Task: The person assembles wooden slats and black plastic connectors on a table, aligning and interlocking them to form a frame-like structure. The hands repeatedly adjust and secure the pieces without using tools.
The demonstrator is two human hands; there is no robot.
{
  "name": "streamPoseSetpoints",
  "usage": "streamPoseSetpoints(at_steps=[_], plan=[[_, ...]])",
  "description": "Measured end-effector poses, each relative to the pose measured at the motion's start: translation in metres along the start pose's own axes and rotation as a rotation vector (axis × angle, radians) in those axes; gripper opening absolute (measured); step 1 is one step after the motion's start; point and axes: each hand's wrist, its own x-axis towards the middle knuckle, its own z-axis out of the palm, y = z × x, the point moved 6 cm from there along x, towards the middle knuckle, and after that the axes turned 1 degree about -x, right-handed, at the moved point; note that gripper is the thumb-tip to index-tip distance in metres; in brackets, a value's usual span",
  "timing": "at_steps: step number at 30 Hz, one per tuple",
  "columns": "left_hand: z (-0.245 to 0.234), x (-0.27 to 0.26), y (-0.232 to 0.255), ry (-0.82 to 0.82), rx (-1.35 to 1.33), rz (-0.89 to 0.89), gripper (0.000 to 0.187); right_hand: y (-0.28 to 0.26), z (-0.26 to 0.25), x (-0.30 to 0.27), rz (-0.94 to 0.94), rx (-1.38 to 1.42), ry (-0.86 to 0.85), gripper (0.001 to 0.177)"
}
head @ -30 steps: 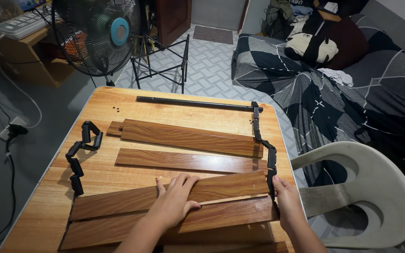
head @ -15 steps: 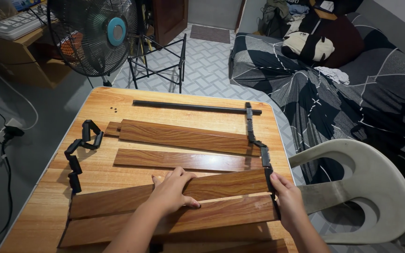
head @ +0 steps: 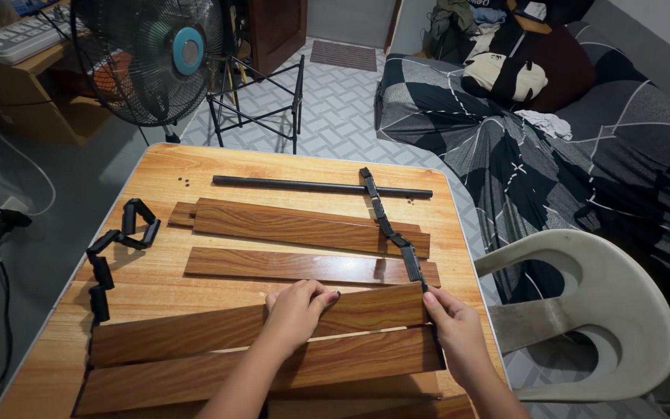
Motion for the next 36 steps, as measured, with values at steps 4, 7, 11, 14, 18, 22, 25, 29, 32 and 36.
streamPoseSetpoints(at_steps=[4, 7, 11, 14, 18, 22, 25, 29, 32, 36], plan=[[0.007, 0.000, -0.005, 0.036, -0.037, -0.006, 0.032, -0.006, 0.007, -0.007, 0.116, 0.012, -0.006, 0.046], [0.007, 0.003, -0.009, 0.077, -0.034, 0.022, 0.032, -0.016, 0.015, -0.014, 0.105, 0.204, -0.152, 0.051], [0.010, 0.002, -0.008, 0.099, -0.032, 0.005, 0.031, -0.025, 0.017, -0.020, 0.103, 0.016, -0.141, 0.062], [0.012, -0.003, -0.003, 0.091, -0.041, -0.015, 0.030, -0.026, 0.015, -0.020, 0.127, -0.206, -0.100, 0.074], [0.016, -0.007, 0.010, 0.005, -0.052, -0.017, 0.027, -0.018, 0.011, -0.016, 0.079, -0.172, -0.090, 0.060], [-0.017, -0.001, -0.010, 0.171, -0.051, -0.002, 0.018, 0.009, -0.003, 0.003, 0.190, -0.068, -0.078, 0.042], [-0.098, -0.033, -0.098, 0.619, -0.231, -0.100, 0.033, 0.020, -0.021, 0.017, 0.193, -0.111, -0.079, 0.044], [-0.165, -0.088, -0.232, 0.853, 0.047, -0.548, 0.047, 0.024, -0.040, 0.028, 0.216, -0.243, 0.072, 0.051], [-0.152, -0.102, -0.306, 0.497, 0.028, -0.849, 0.067, 0.020, -0.037, 0.032, 0.134, -0.395, 0.109, 0.059], [-0.132, -0.109, -0.341, 0.328, -0.084, -0.940, 0.073, 0.021, -0.040, 0.036, 0.154, -0.425, 0.213, 0.065]])
